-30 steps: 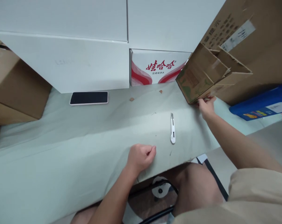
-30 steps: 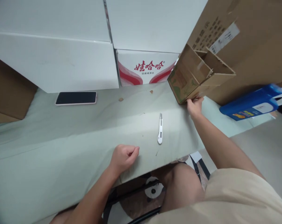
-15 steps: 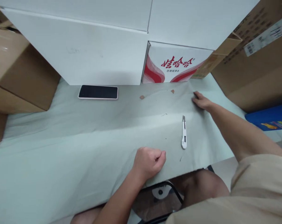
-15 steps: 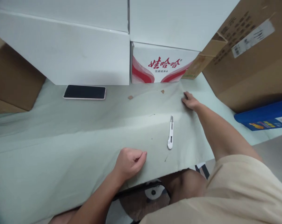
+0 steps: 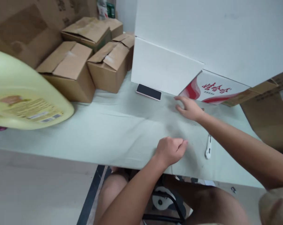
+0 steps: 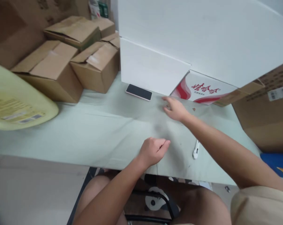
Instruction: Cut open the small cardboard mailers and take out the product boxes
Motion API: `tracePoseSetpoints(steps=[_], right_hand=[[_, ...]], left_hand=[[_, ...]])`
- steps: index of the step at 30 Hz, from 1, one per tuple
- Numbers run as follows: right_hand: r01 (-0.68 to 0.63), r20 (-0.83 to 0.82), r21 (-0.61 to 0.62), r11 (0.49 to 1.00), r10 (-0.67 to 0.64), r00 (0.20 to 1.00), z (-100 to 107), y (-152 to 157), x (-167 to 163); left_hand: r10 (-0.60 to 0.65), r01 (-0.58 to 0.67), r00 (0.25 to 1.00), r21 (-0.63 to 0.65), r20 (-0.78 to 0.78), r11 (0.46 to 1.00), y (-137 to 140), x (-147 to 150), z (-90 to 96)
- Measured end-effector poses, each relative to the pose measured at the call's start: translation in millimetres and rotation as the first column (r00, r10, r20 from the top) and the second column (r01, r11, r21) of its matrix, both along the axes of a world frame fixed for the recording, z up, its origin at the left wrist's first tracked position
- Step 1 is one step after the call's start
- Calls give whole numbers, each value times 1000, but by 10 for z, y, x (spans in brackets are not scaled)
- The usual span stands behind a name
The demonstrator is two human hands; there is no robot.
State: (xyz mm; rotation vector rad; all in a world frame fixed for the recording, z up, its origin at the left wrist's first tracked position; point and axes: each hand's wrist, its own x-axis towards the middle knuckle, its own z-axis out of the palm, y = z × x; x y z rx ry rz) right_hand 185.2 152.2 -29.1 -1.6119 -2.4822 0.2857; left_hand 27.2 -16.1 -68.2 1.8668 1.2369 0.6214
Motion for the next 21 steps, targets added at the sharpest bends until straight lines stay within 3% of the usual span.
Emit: tracePoseSetpoints(steps=[3,7,10,13,15,17,19,21], right_hand=[[-304,2,128,944,306,952,92,30,-1212],[-356,13,260,898,366,931,128,292,-2527],[-296,66,220,930,288,955,65,575,-3075],[-243,101,203,949,226,969,-18,752,-3205],[-251,97,224,942,234,967,-44,761,-3081],[-298,87,261,918,285,954,-37,675,-2815],[-372,71,308,876,369,927,-3,495,-2442],[-420,33,347,838,437,899,42,229,-1992]], left_hand=[[89,-89,996,-16,-13,996,-10,-161,30],[265,-262,964,-113,12,958,-19,-334,56],[331,-304,937,-206,112,930,-25,-439,61],[398,-355,895,-219,202,909,-27,-513,35],[460,-425,842,-179,283,887,-20,-561,9],[530,-526,738,-136,417,840,-5,-637,-10],[566,-656,589,-68,578,752,20,-758,-13],[565,-803,419,-1,711,597,60,-912,1]])
